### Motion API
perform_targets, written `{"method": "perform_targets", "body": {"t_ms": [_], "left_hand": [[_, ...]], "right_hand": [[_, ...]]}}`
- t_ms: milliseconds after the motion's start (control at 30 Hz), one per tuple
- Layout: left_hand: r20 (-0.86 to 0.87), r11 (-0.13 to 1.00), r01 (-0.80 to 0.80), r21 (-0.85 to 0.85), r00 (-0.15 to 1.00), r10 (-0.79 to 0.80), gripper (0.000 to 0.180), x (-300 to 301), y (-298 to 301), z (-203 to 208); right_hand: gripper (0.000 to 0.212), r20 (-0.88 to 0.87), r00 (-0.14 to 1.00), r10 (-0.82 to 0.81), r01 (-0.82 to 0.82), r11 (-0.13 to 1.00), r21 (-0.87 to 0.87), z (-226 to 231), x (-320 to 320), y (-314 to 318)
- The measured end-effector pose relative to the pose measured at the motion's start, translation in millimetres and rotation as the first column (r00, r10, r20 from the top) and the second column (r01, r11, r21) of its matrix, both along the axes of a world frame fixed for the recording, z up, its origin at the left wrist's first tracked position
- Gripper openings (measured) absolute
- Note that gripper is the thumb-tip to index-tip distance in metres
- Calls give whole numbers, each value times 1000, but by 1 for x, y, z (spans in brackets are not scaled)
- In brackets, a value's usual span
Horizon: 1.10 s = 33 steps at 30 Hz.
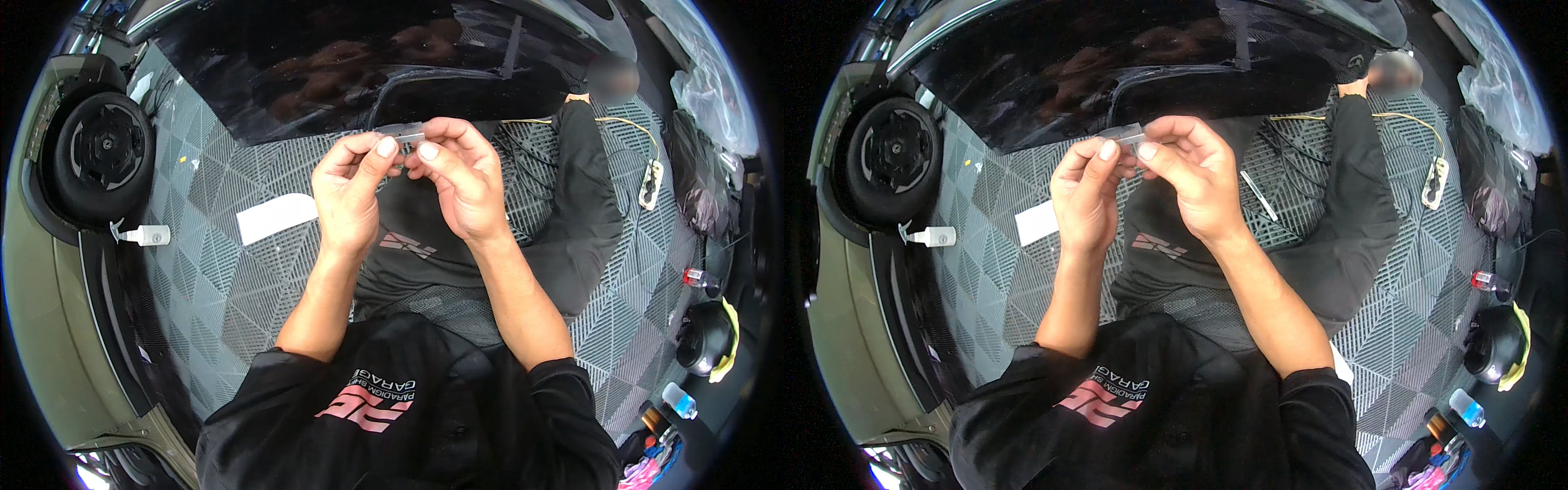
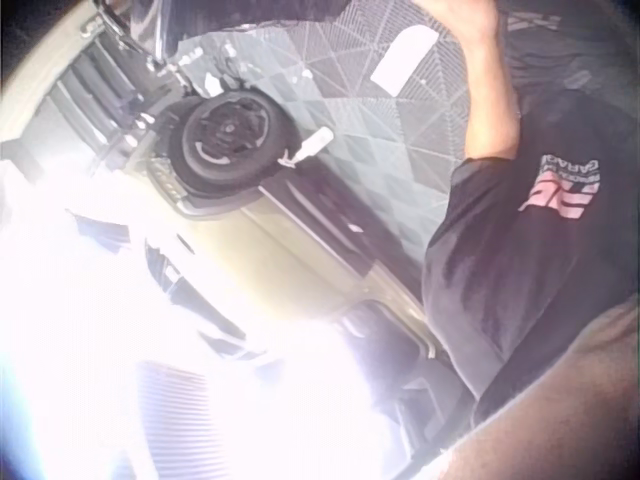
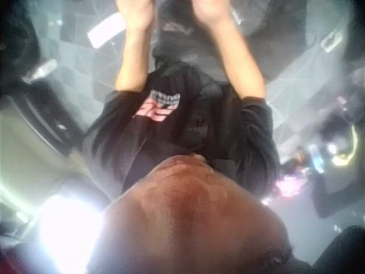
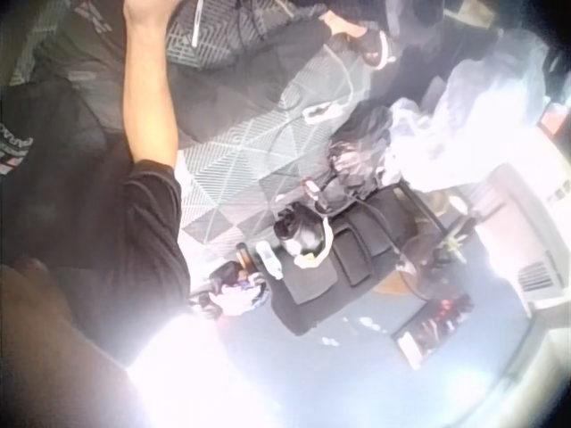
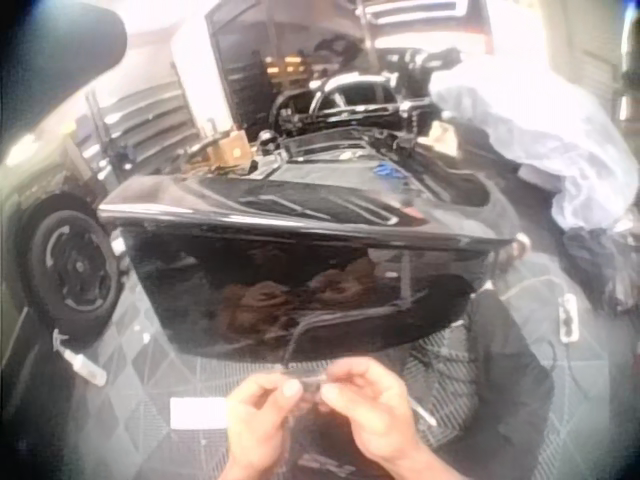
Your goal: The person sits on the floor and uses a small white plastic tool to peel and remove strips of black tape from the edges of a glossy black car part. The person repeatedly lifts, scrapes, and pulls the tape off the curved surface.
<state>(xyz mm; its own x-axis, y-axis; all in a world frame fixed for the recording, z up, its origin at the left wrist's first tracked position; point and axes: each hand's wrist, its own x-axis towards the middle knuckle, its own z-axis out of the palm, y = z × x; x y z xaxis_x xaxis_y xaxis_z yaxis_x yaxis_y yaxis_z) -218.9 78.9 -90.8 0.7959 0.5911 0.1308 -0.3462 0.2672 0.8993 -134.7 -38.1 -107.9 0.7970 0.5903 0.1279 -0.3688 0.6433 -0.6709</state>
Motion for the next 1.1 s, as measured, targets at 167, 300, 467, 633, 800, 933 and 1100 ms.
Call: {"method": "perform_targets", "body": {"t_ms": [167,300,467,633,800,933,1100], "left_hand": [[23,996,74,-48,997,-73,17,7,-12,-2],[-26,870,-201,450,971,238,22,9,-9,1],[94,407,-353,843,840,535,37,19,-1,10],[-109,712,-297,636,879,464,41,31,-14,14],[-147,865,-283,415,917,370,37,42,-15,17],[-146,789,-303,535,886,439,28,49,-3,19],[-170,790,-232,567,906,388,20,46,0,20]], "right_hand": [[18,68,997,-38,43,997,-64,-3,-1,-4],[15,53,998,-44,46,998,-36,-6,6,-9],[6,132,980,-149,159,985,-64,0,27,-13],[13,320,926,-202,259,955,-145,10,44,-8],[21,412,874,-257,346,925,-158,9,48,3],[18,568,775,-278,462,862,-209,6,53,5],[18,460,823,-333,462,864,-201,-1,51,5]]}}
